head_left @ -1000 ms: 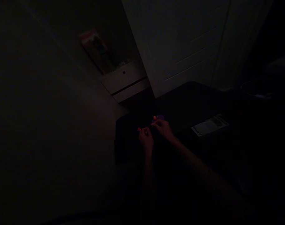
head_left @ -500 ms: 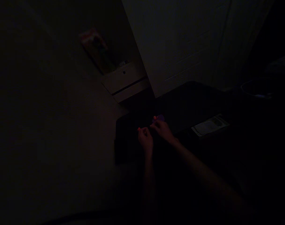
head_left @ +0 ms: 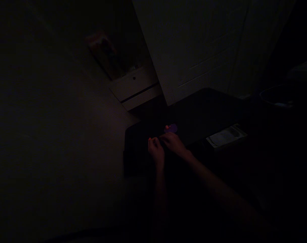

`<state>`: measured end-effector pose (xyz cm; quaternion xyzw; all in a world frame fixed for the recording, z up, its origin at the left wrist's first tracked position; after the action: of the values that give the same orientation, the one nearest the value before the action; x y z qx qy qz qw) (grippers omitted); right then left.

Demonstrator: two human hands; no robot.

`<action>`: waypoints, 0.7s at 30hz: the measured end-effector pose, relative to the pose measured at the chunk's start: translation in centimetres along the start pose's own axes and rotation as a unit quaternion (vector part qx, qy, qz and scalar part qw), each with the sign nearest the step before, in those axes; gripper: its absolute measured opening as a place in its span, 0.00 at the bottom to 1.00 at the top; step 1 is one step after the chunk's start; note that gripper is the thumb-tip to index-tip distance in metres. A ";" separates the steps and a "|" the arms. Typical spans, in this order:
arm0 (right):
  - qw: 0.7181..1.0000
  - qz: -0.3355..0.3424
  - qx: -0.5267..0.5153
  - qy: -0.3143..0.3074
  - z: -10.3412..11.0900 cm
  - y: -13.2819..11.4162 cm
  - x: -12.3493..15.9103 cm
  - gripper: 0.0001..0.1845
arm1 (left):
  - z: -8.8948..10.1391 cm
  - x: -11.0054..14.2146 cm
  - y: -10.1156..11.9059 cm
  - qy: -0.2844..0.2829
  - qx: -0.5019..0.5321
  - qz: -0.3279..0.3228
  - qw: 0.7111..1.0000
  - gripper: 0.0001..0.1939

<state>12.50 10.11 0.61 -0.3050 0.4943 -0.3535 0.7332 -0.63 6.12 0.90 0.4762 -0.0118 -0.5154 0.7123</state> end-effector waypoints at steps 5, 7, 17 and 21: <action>0.998 0.026 0.057 -0.023 0.0 -0.7 0.1 0.08 | 0.0 0.0 0.2 -0.004 -0.002 -0.003 1.000 0.10; 0.996 0.031 0.083 -0.022 0.0 -0.8 0.0 0.08 | 0.0 0.0 0.0 -0.006 -0.006 0.002 1.000 0.09; 0.997 -0.004 0.071 -0.003 0.1 -0.5 0.0 0.14 | -0.2 0.1 -0.2 -0.022 0.029 0.018 0.999 0.09; 0.998 0.000 -0.027 0.053 0.7 0.1 -0.2 0.13 | -0.3 0.2 -0.1 -0.055 0.048 0.018 0.997 0.13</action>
<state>13.09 10.45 0.85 -0.3057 0.5417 -0.3554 0.6977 -0.45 6.12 0.54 0.4807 -0.0842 -0.5266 0.6961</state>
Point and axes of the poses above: each hand's wrist, its own x-axis away from the middle knuckle, its own z-axis out of the back of the hand, y = z × x, the point moved 5 cm from there along -x, towards the middle knuckle, and after that the axes turned 13 degrees about -x, right-handed, at the moved point
